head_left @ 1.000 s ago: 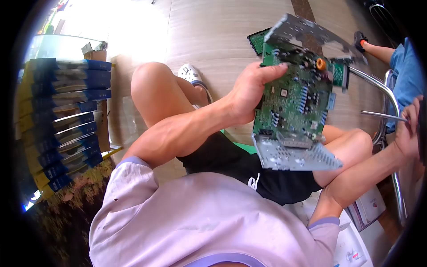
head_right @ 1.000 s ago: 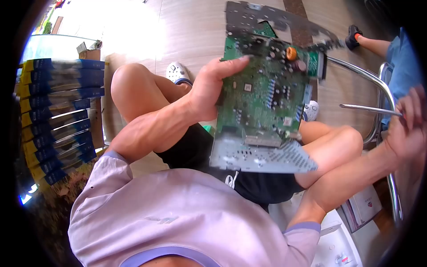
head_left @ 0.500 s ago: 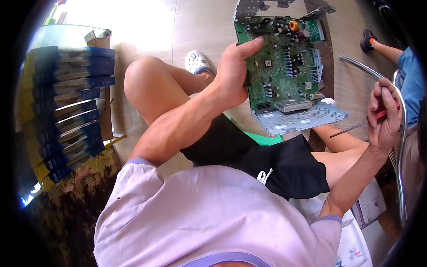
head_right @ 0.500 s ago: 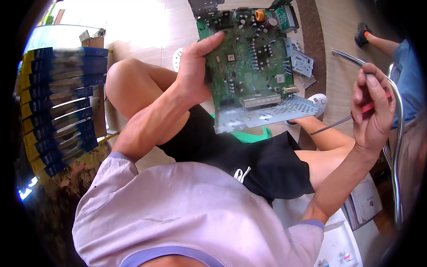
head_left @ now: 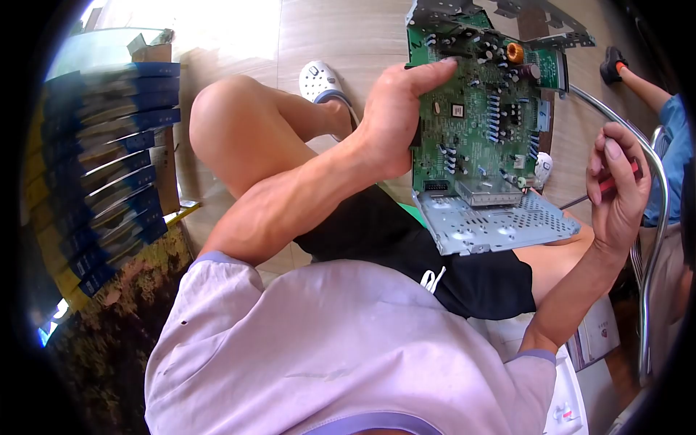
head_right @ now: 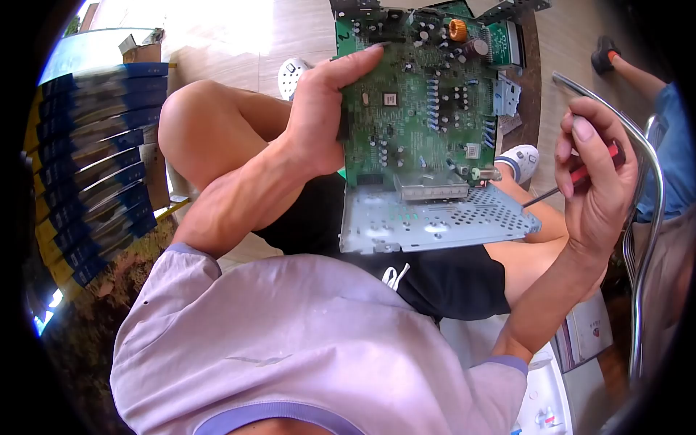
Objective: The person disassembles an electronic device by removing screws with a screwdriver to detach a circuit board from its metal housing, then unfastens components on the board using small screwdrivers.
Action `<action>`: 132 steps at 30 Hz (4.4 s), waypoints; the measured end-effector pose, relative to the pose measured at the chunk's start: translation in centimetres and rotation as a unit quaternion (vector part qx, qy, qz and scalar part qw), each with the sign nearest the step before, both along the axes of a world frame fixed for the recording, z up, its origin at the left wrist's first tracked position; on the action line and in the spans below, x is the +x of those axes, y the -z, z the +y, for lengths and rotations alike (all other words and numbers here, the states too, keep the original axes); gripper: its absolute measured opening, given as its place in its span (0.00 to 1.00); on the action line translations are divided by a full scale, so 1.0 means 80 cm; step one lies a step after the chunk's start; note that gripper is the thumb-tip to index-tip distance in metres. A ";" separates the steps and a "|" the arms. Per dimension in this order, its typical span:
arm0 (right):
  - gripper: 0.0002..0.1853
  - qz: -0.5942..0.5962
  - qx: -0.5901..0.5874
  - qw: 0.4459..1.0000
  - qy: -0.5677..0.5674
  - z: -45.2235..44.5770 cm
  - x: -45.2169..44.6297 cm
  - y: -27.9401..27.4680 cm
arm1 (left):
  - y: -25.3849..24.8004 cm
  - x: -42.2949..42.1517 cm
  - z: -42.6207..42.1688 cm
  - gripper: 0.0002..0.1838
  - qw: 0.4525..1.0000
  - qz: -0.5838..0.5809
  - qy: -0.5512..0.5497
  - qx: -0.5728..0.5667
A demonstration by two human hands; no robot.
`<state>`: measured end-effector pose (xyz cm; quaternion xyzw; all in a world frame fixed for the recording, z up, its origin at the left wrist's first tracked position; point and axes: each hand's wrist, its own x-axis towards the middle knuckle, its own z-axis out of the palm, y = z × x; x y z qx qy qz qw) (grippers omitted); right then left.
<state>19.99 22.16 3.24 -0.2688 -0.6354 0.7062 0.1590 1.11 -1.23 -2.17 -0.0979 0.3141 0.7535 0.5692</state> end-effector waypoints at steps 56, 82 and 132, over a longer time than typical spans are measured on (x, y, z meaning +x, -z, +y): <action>0.09 0.003 0.216 0.919 0.331 -0.090 0.033 0.022 | 0.023 0.154 0.037 0.26 0.969 0.097 -0.199 0.108; 0.10 -0.094 0.394 0.869 0.283 -0.108 0.071 -0.023 | 0.012 0.181 -0.089 0.20 0.943 0.269 0.137 -0.140; 0.23 -0.030 0.185 0.981 0.048 -0.218 0.144 -0.016 | -0.023 0.230 -0.060 0.15 0.969 0.219 0.071 0.089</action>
